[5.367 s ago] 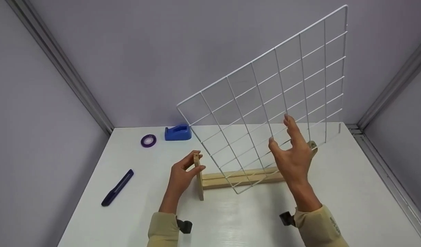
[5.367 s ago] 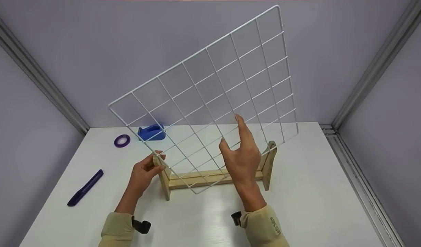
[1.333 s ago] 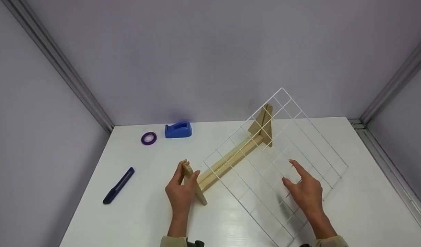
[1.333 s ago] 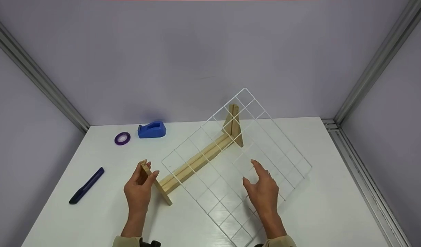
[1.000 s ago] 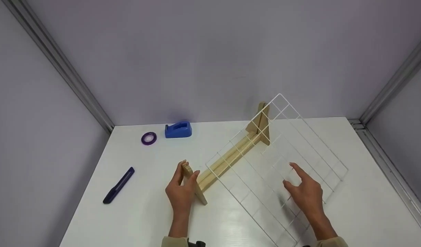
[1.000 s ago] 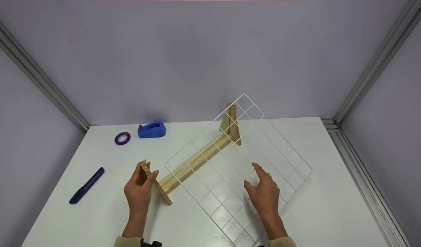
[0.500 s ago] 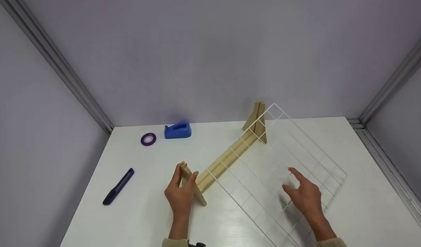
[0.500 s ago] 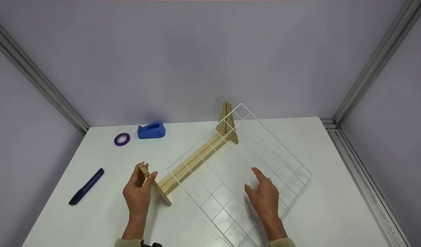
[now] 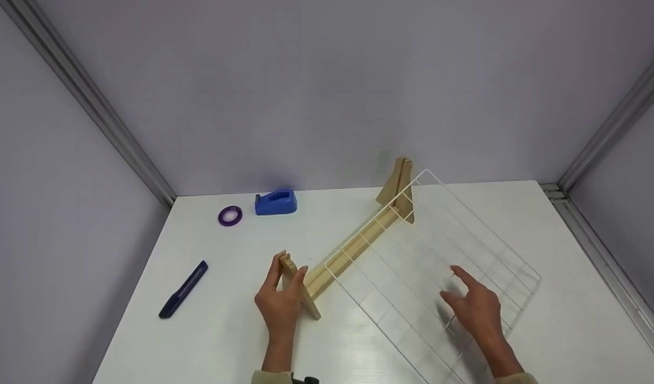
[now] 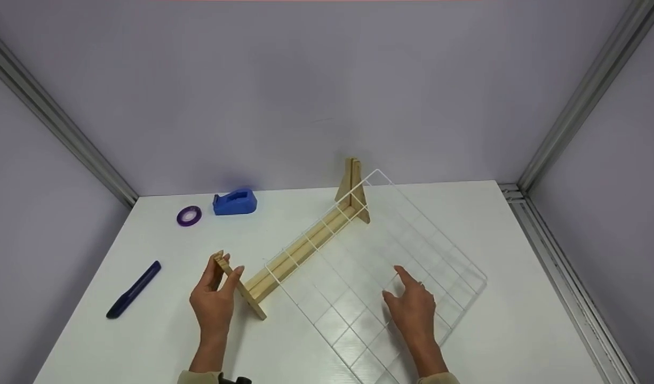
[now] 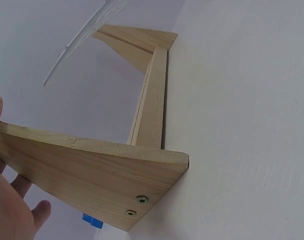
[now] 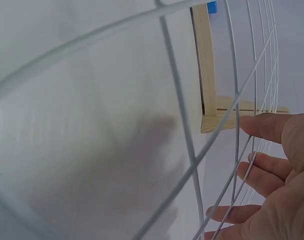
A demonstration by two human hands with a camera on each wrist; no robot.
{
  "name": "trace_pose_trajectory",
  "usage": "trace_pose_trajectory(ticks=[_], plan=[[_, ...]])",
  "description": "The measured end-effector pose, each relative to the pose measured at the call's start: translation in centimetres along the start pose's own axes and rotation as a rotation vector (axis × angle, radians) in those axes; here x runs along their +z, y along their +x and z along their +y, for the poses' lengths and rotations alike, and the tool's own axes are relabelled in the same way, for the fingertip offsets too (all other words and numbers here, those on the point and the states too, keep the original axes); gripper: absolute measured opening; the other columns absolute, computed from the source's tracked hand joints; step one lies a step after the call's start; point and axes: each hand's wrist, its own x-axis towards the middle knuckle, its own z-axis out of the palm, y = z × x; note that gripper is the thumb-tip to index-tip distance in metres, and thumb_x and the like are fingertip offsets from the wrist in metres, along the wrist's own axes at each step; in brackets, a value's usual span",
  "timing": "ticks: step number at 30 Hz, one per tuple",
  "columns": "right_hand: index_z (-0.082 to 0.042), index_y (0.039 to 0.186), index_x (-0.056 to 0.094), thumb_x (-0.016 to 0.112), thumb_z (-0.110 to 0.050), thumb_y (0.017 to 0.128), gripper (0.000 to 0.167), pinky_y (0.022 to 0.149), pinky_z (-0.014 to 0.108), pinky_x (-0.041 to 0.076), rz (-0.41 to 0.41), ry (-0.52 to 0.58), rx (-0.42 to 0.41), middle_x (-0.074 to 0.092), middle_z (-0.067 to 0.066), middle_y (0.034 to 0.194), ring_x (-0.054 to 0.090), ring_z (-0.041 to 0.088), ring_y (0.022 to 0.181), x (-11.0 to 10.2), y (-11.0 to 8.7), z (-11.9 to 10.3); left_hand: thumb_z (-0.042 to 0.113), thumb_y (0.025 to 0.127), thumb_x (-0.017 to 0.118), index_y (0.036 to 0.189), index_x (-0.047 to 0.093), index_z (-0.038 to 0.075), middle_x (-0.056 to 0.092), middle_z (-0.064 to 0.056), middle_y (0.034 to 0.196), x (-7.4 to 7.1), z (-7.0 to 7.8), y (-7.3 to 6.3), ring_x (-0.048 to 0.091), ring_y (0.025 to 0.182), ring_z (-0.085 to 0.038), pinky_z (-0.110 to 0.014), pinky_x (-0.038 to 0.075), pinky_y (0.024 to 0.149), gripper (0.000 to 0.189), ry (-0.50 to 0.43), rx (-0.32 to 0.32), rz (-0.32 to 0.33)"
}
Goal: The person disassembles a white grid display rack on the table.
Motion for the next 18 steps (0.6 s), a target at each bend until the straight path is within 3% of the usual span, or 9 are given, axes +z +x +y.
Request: trace_pose_trajectory(ticks=[10, 18], plan=[[-0.012, 0.146, 0.056, 0.077, -0.019, 0.089, 0.061, 0.044, 0.023, 0.028, -0.014, -0.002, 0.007, 0.054, 0.001, 0.056, 0.021, 0.006, 0.048, 0.33, -0.16, 0.63, 0.02, 0.082, 0.087, 0.138, 0.062, 0.002, 0.067, -0.008, 0.134, -0.15, -0.34, -0.11, 0.06, 0.131, -0.023, -0.041, 0.047, 0.11, 0.064, 0.015, 0.024, 0.019], [-0.011, 0.146, 0.055, 0.077, -0.018, 0.089, 0.061, 0.043, 0.022, 0.028, -0.034, -0.003, 0.012, 0.049, -0.002, 0.051, 0.021, 0.006, 0.047, 0.47, -0.27, 0.96, 0.02, 0.081, 0.087, 0.137, 0.063, 0.004, 0.069, -0.005, 0.132, -0.36, -0.48, -0.22, 0.061, 0.13, -0.019, -0.037, 0.046, 0.111, 0.063, -0.002, 0.034, 0.048]])
